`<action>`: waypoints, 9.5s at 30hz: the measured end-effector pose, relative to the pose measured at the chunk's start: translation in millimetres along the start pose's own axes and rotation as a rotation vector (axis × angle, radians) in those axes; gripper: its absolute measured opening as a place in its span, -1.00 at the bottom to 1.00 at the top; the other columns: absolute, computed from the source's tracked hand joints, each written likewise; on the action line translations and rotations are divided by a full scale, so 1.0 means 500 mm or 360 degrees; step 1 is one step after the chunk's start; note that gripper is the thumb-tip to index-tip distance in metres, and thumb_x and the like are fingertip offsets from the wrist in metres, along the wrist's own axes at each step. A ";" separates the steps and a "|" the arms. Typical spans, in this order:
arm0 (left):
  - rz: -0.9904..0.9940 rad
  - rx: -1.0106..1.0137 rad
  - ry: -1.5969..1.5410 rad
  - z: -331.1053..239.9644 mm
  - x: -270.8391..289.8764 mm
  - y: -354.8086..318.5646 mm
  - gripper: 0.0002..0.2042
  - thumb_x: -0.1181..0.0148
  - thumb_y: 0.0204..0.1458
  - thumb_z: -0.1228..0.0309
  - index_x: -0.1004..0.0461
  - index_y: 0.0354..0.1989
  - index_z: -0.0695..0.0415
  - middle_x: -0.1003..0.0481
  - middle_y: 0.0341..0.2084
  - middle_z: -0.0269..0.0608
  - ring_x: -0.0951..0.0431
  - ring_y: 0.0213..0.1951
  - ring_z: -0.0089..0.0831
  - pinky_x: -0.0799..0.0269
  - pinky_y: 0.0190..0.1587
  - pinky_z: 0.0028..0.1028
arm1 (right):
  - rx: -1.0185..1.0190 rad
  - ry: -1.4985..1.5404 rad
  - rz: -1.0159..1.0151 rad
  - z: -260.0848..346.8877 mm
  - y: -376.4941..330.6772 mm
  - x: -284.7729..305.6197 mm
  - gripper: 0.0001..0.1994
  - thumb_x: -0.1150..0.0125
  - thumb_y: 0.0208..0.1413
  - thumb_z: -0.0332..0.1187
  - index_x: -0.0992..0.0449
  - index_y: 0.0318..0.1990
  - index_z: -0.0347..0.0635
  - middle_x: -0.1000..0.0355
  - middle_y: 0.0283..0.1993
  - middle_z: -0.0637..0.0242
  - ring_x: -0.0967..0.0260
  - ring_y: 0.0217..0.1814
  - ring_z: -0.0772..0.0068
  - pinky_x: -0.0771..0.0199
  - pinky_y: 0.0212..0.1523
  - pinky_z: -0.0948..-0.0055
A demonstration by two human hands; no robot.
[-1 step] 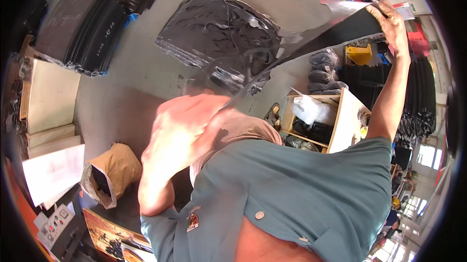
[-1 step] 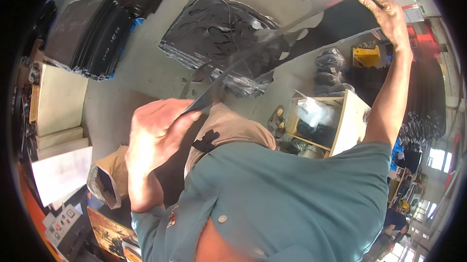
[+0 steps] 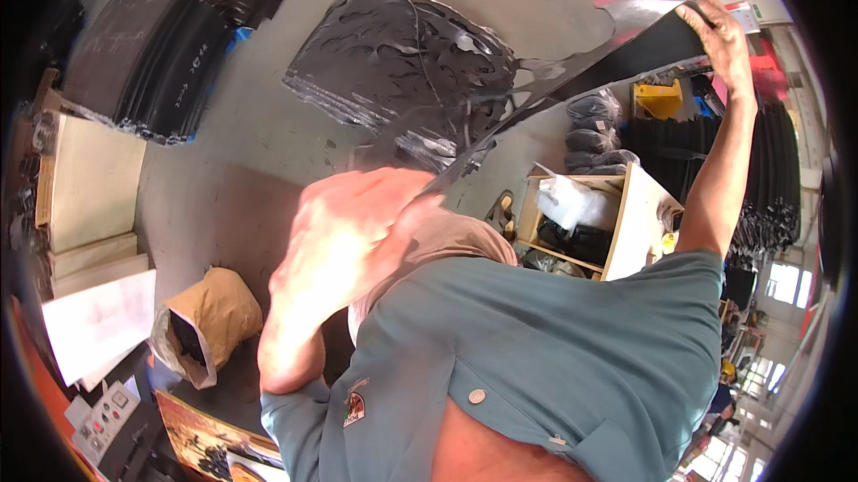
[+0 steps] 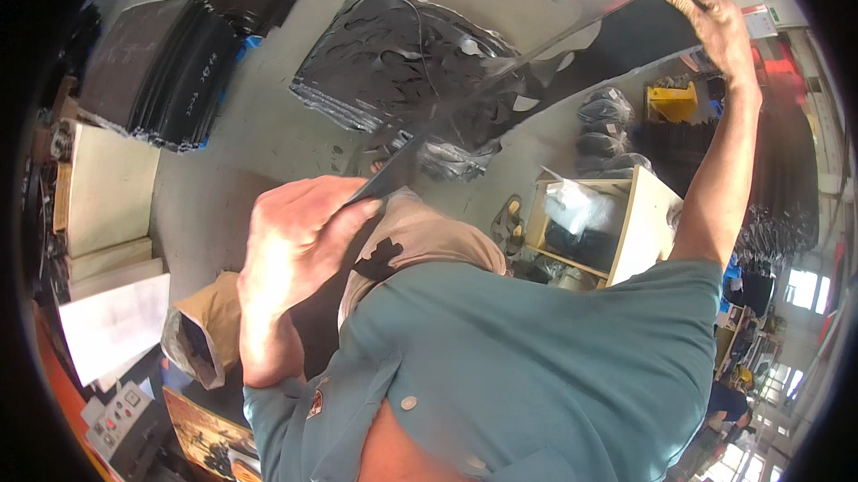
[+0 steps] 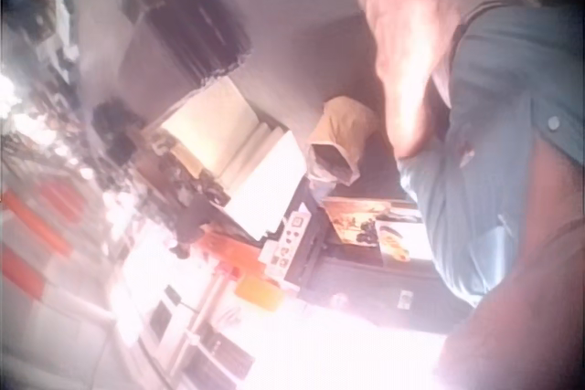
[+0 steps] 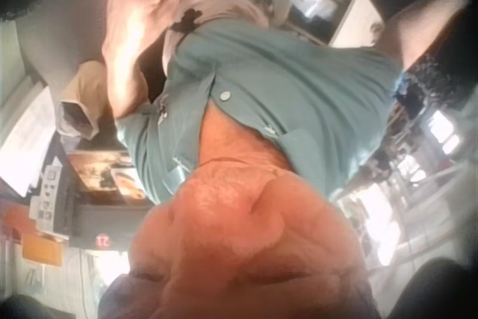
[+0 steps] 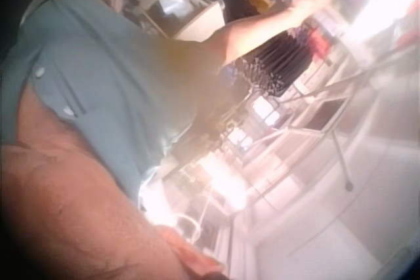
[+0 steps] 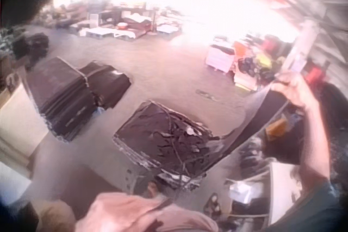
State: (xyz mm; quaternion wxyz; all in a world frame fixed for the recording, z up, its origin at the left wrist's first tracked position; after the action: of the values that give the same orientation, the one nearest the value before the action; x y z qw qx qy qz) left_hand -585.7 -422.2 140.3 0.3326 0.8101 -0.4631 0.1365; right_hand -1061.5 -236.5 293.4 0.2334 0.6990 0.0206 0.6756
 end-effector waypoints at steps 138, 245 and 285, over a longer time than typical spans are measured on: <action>-0.3112 0.0740 -0.0796 1.057 0.961 -0.205 -0.83 -0.29 0.18 0.57 -0.52 -0.49 0.17 -0.59 -0.46 -0.33 -0.50 -0.43 -0.59 -0.47 -0.35 -0.49 | 0.3156 0.1208 -0.0217 1.553 1.647 -0.504 -0.57 -0.24 -0.48 -0.18 -0.17 -0.47 -0.18 -0.11 -0.43 0.32 -0.10 -0.42 0.25 0.02 -0.28 0.25; -0.4097 0.3571 0.1537 -1.036 -0.530 -1.669 -0.45 -0.16 0.38 -0.03 -0.60 0.18 0.29 -0.67 0.04 0.11 -0.64 0.11 -0.08 -0.45 0.20 -0.26 | 0.2722 0.1825 0.1144 2.373 -0.936 -0.153 -0.43 -0.31 0.27 -0.01 -0.56 0.22 -0.34 -0.61 0.15 -0.11 -0.56 0.26 -0.10 -0.51 0.29 0.09; -0.4386 0.3741 0.1823 -0.983 -0.764 -1.538 -0.56 -0.43 0.21 0.10 -0.71 -0.15 0.36 -0.70 -0.36 -0.14 -0.58 -0.33 -0.38 -0.52 -0.11 -0.33 | 0.2727 0.1799 0.1190 2.153 -0.869 -0.291 -0.71 -0.33 0.32 -0.17 -0.63 -0.10 -0.26 -0.63 -0.37 -0.03 -0.63 -0.37 -0.09 -0.60 -0.30 0.03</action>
State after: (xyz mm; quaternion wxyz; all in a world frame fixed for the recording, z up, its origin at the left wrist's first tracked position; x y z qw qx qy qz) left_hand -99.8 425.7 -14.5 0.3560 -0.2124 -0.8805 -0.2300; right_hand 77.4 -221.0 26.8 -0.5938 0.1802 0.3748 0.6888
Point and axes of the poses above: each hand's wrist, its own y-axis towards the middle knuckle, its own x-axis out of the back of the hand, z = x × y, the point moved 4 cm from there along y, towards the middle knuckle
